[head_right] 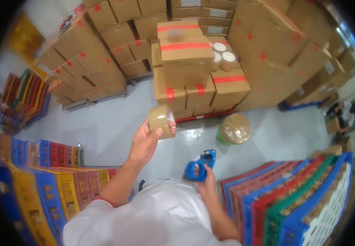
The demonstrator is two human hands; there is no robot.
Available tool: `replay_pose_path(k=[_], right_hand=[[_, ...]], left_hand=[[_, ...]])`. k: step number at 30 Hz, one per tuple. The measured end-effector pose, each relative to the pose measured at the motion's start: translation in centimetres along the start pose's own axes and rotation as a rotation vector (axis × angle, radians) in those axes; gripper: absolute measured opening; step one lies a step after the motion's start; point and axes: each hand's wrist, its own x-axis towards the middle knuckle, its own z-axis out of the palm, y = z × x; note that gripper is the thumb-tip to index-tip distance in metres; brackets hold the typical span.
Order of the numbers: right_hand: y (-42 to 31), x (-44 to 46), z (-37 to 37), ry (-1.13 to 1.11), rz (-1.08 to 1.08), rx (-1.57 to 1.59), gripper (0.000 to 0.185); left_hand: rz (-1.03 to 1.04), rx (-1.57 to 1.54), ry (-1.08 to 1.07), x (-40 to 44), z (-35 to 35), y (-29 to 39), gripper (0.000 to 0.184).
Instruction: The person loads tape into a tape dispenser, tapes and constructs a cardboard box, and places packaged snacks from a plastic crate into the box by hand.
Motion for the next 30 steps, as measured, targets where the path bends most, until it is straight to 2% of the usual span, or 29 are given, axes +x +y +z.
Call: replay_pose_path(k=[5,6,7,9,11,13,14,16,20,23,25,26,28,30], right_hand=[[-5.9,3.6,7.5,-0.111,0.158,-0.248,0.034],[-6.8,4.6,7.8,-0.221,0.179,-0.318,0.034],[-7.3,5.0,8.7,-0.226,0.194,-0.326,0.034],[-8.6,5.2,10.4,-0.353,0.264,-0.532,0.035],[-9.2,5.3,12.5,-0.358,0.282,-0.603,0.037],[-9.2,6.1,13.8,-0.361,0.258,-0.587,0.039],[-9.2,6.6,14.5,-0.359,0.251,-0.583,0.039],[-9.2,7.2,15.4,-0.347,0.142,-0.563,0.038],[-10.3,8.2,16.4,-0.380,-0.021,-0.602,0.043],[-10.8,8.3,17.0,-0.378,-0.103,-0.611,0.047],[-10.9,7.9,16.9,-0.300,-0.195,-0.717,0.046],[-10.7,7.9,16.8,-0.286,-0.200,-0.703,0.046],[-10.6,7.9,16.3,-0.260,-0.232,-0.753,0.044],[-10.4,7.7,16.2,-0.237,-0.249,-0.724,0.043]], left_hand=[[-0.032,0.031,0.146,4.7,-0.8,1.6,0.047],[-0.057,-0.044,0.162,5.3,-1.4,1.7,0.044],[-0.082,-0.124,0.179,5.8,-1.8,1.9,0.042],[-0.071,-0.135,0.215,6.8,-1.7,2.3,0.042],[-0.054,-0.151,0.233,8.2,-0.9,3.2,0.042],[0.016,0.083,0.199,9.7,0.0,4.0,0.041],[0.016,0.083,0.191,10.6,-0.2,4.1,0.041],[0.040,0.119,0.162,12.2,-0.7,4.4,0.053],[-0.016,0.127,0.008,15.0,-3.8,6.2,0.052],[-0.088,0.086,-0.019,17.5,-4.1,7.6,0.050],[0.066,0.146,-0.025,19.0,-2.8,7.8,0.048],[0.055,0.145,-0.041,19.5,-2.3,8.1,0.048],[0.170,0.172,-0.095,20.1,-1.4,8.5,0.049],[0.078,0.120,-0.166,20.7,-3.1,8.4,0.043]])
